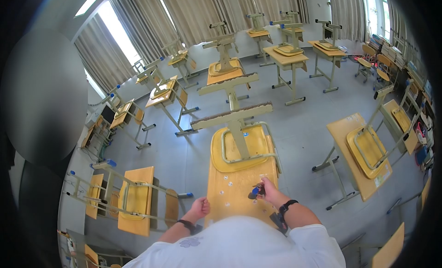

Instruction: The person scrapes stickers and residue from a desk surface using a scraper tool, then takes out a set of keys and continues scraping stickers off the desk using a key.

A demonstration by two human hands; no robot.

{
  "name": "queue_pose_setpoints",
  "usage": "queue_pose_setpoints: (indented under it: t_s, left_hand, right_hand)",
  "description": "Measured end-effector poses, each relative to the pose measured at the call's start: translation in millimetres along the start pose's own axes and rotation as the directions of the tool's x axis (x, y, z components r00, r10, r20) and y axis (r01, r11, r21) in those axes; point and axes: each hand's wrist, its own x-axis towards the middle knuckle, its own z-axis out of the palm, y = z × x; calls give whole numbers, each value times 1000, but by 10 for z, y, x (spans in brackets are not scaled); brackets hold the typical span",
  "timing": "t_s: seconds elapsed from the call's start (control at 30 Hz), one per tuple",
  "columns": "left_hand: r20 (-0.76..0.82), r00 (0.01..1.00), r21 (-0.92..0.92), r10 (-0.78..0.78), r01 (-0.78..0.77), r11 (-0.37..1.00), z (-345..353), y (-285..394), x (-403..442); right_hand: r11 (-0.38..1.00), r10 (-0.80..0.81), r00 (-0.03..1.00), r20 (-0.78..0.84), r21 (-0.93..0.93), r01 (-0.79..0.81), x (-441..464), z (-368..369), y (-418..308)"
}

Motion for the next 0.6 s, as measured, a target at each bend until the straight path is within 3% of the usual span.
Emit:
queue_pose_setpoints:
  t_s: [0.07,0.13,0.17,0.23,0.33,0.5,0.6]
  left_hand:
    - [25,1000,12,15,-16,1000,4,4,-2]
    - [1,999,43,38,-38,998,98,-21,-15]
    - [-31,997,72,64,-61,995,110,-57,-46]
    - [-29,999,76,47,-44,996,148,-54,-78]
    - [-9,999,108,32,-31,994,120,-74,-87]
    - [-47,999,136,9,-3,991,54,-71,-24]
    - [-37,999,101,16,-12,995,26,-64,-15]
  right_hand:
    - [1000,5,997,-70,22,-3,68,-42,78]
    - [977,-81,997,-9,-196,78,159,-132,128]
    - [978,-69,998,-14,-196,65,200,-189,179]
    - [924,-233,972,-21,-315,215,241,-192,205]
    - [870,-335,939,-84,-411,273,270,-230,199]
    - [924,-218,963,-159,-352,151,235,-300,195]
    - [859,-311,950,-21,-433,271,225,-348,243]
